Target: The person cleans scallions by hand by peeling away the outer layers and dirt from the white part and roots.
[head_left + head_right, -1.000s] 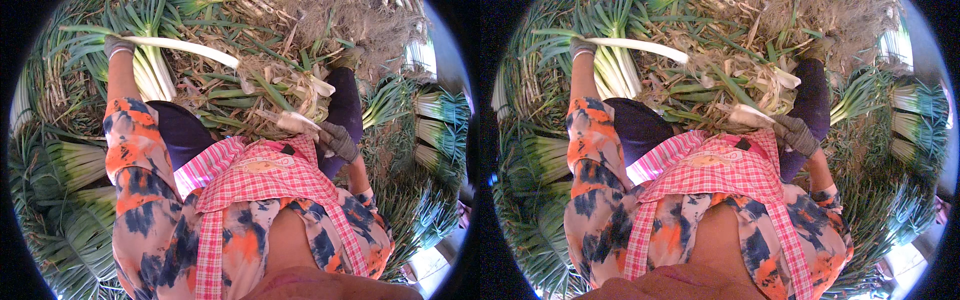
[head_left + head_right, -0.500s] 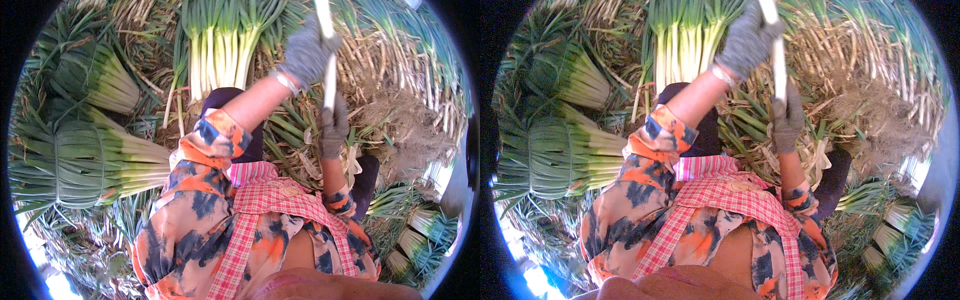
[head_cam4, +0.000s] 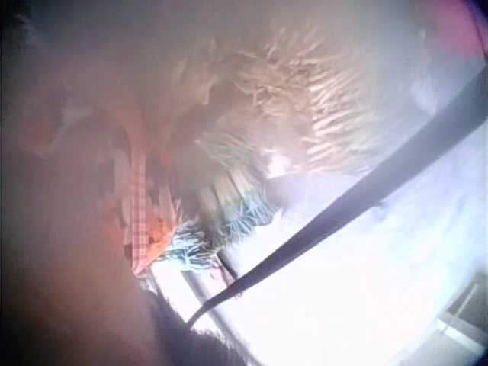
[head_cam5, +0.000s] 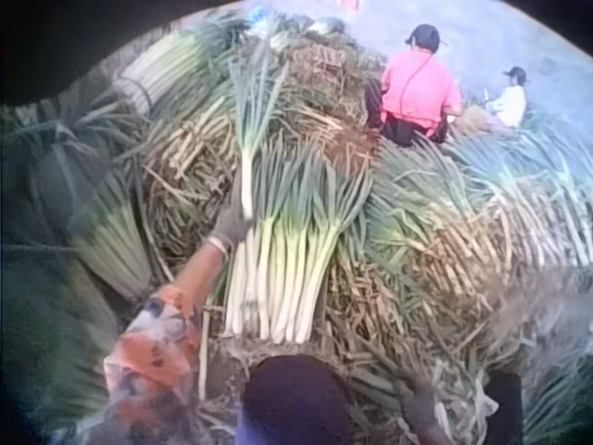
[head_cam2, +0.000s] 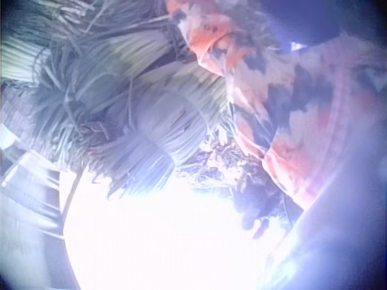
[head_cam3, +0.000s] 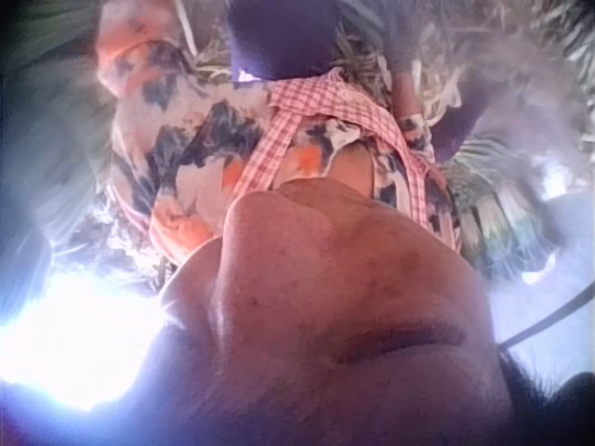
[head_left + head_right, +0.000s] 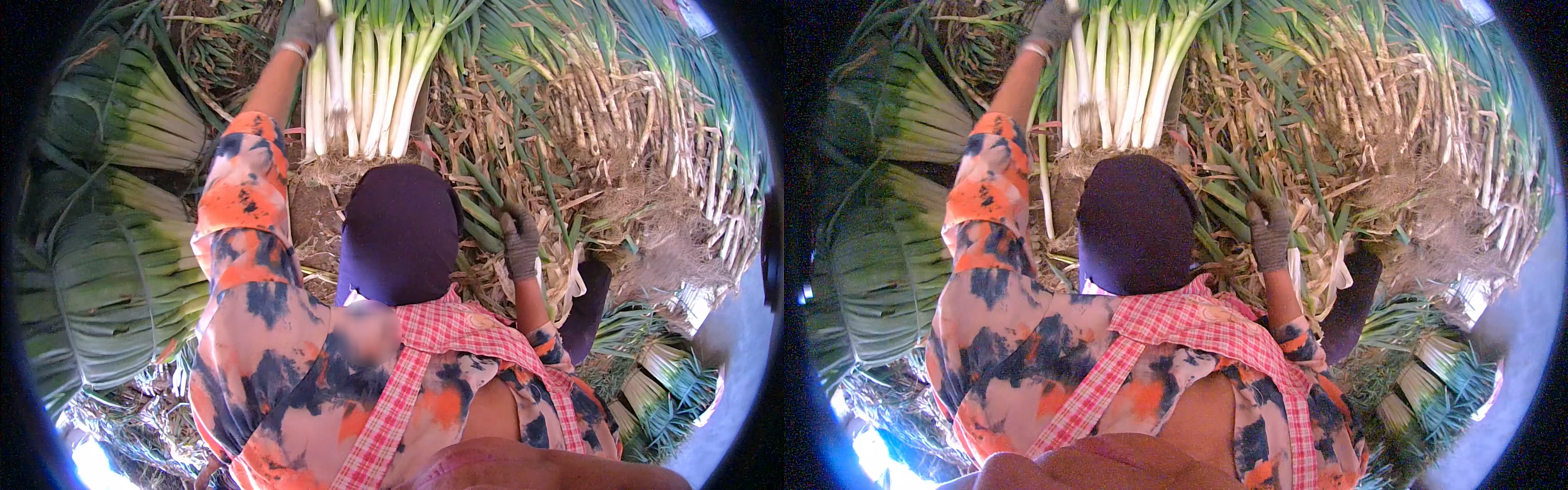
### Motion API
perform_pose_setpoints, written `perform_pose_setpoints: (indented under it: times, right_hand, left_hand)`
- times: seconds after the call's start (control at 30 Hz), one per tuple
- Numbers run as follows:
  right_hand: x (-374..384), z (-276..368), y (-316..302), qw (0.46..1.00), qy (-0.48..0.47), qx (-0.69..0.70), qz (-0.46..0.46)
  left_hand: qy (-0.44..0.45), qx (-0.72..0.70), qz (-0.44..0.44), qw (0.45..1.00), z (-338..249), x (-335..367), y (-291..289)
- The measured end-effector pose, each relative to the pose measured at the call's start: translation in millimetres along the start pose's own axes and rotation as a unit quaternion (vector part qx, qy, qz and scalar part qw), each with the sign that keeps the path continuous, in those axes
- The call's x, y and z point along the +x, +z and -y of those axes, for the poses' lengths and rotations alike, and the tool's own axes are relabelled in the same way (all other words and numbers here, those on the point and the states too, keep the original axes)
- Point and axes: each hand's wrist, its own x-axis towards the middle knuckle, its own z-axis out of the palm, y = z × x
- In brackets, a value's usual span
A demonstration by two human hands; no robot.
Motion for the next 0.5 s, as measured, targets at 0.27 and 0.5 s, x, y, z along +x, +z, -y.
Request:
perform_pose_setpoints:
  times: [0.27,0.5]
  right_hand:
    - [3,18,0,0.991,0.115,-0.043,0.059]
    - [27,5,4,0.990,0.020,-0.085,0.113]
  left_hand:
    - [-0.325,0.149,0.171,0.918,-35,-89,100]
    - [-0.044,0.174,-0.042,0.983,-18,-135,174]
